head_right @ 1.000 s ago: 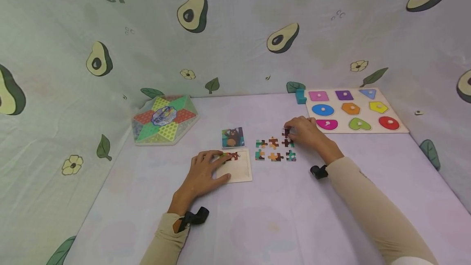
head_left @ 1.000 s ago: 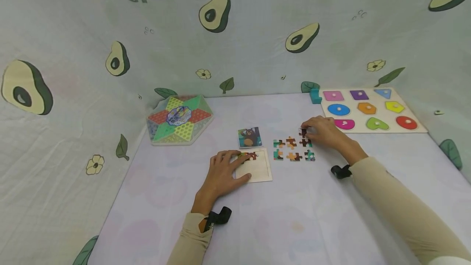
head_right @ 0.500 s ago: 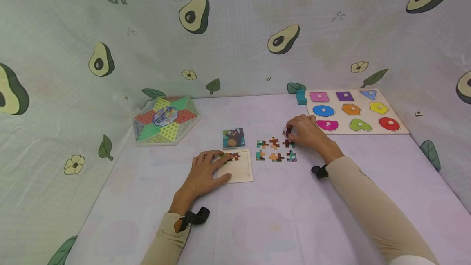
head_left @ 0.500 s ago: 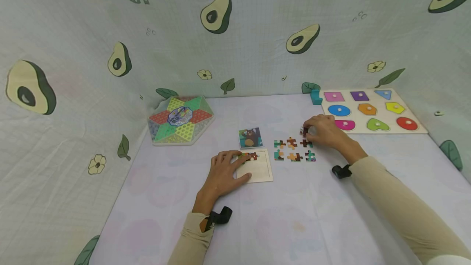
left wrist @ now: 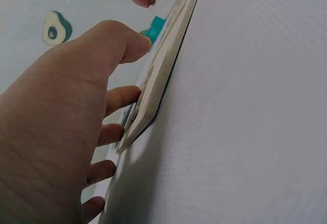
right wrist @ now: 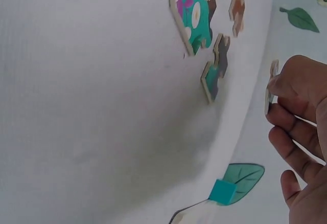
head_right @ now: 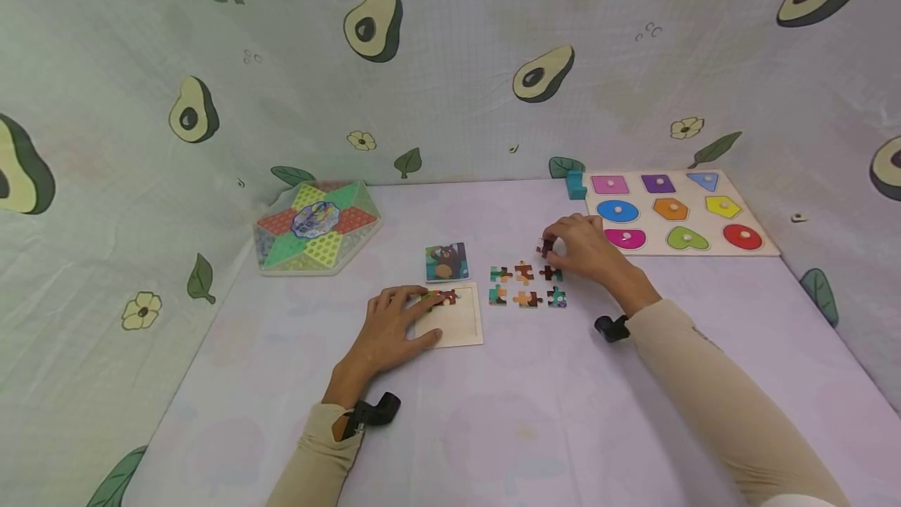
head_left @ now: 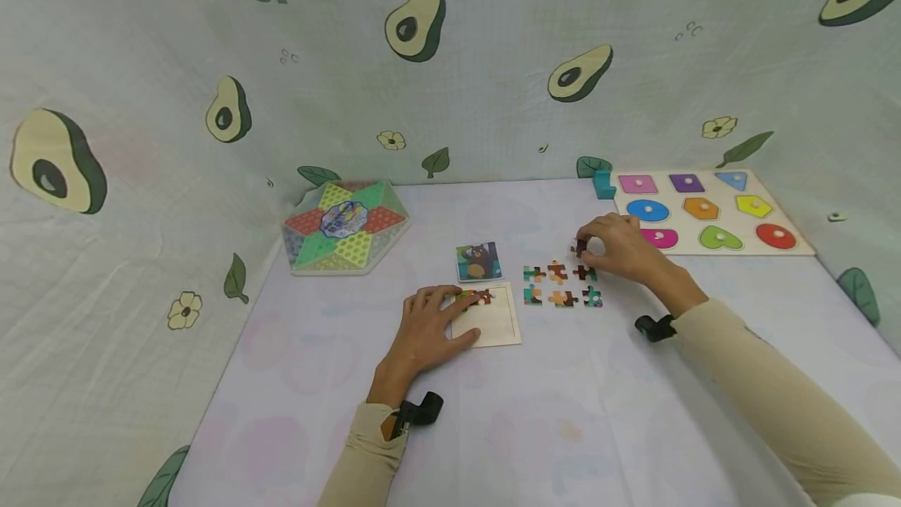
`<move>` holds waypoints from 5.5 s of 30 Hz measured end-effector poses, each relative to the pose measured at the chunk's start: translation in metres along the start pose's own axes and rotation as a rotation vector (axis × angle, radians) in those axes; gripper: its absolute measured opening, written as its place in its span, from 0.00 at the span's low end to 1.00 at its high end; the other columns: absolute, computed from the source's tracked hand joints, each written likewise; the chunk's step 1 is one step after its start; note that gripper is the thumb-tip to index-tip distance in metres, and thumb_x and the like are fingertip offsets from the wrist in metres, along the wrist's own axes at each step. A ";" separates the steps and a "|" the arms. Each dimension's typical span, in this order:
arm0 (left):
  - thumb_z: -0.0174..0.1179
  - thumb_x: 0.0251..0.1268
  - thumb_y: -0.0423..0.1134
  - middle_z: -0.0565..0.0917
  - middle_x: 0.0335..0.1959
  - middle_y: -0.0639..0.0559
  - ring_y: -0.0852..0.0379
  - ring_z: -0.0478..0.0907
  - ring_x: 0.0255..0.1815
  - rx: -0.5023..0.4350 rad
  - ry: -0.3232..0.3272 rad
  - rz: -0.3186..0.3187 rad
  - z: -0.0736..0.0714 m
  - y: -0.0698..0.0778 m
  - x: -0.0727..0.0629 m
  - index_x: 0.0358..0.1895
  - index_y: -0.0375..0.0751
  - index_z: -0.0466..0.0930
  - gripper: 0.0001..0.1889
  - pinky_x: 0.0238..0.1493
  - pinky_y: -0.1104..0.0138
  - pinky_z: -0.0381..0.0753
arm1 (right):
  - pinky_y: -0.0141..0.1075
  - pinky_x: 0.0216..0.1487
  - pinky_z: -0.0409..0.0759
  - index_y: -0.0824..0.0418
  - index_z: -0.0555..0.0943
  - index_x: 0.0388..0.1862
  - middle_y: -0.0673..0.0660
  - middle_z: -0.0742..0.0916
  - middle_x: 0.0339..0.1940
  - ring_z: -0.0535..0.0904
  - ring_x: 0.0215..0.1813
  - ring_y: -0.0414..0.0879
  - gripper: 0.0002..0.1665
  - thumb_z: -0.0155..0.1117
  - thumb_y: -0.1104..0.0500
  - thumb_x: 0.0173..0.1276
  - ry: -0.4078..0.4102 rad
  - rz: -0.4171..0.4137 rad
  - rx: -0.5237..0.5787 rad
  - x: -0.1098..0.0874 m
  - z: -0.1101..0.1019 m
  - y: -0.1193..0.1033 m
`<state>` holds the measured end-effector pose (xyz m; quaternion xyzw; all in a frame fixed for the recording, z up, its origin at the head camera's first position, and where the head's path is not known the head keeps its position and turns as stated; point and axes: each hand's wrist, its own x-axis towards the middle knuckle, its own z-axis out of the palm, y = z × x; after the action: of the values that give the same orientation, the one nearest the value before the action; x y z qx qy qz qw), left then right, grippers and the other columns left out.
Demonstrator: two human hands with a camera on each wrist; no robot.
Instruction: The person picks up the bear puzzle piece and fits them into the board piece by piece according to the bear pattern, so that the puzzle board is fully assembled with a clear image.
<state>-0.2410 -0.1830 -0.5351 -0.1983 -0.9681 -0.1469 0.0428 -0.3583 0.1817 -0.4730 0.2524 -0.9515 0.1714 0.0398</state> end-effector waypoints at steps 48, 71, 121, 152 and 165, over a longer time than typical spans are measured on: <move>0.51 0.69 0.68 0.65 0.70 0.57 0.49 0.57 0.68 -0.020 -0.023 0.004 -0.002 -0.002 -0.002 0.75 0.70 0.65 0.32 0.63 0.49 0.57 | 0.58 0.58 0.60 0.62 0.87 0.44 0.56 0.88 0.45 0.77 0.52 0.54 0.14 0.73 0.63 0.57 0.070 -0.292 0.045 -0.001 0.014 -0.069; 0.51 0.70 0.67 0.66 0.70 0.57 0.50 0.58 0.68 -0.020 -0.012 0.014 -0.003 -0.002 0.000 0.74 0.71 0.66 0.31 0.62 0.51 0.57 | 0.55 0.55 0.63 0.60 0.87 0.44 0.54 0.88 0.45 0.77 0.51 0.51 0.14 0.75 0.60 0.57 0.044 -0.332 0.041 0.002 0.027 -0.085; 0.50 0.73 0.64 0.66 0.70 0.55 0.48 0.58 0.67 -0.054 0.010 0.043 -0.002 -0.004 -0.001 0.74 0.67 0.67 0.29 0.61 0.49 0.58 | 0.55 0.53 0.67 0.58 0.87 0.44 0.53 0.85 0.46 0.77 0.51 0.52 0.11 0.73 0.61 0.62 0.002 -0.438 0.030 0.012 0.063 -0.108; 0.46 0.79 0.58 0.71 0.71 0.61 0.51 0.63 0.68 0.063 0.051 0.087 -0.009 0.001 0.005 0.70 0.59 0.74 0.24 0.63 0.48 0.58 | 0.59 0.55 0.68 0.55 0.91 0.41 0.49 0.86 0.42 0.78 0.53 0.49 0.07 0.74 0.60 0.64 -0.024 -0.376 -0.055 0.011 0.063 -0.119; 0.33 0.75 0.70 0.71 0.60 0.56 0.49 0.60 0.66 0.086 0.024 0.010 0.008 0.027 0.015 0.73 0.74 0.67 0.29 0.64 0.44 0.53 | 0.58 0.55 0.61 0.64 0.87 0.43 0.58 0.87 0.47 0.76 0.56 0.55 0.08 0.67 0.68 0.67 0.195 -0.154 0.279 -0.012 0.035 -0.084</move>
<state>-0.2441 -0.1516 -0.5332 -0.1992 -0.9719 -0.1075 0.0637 -0.3065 0.1071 -0.4821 0.3097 -0.8881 0.3216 0.1095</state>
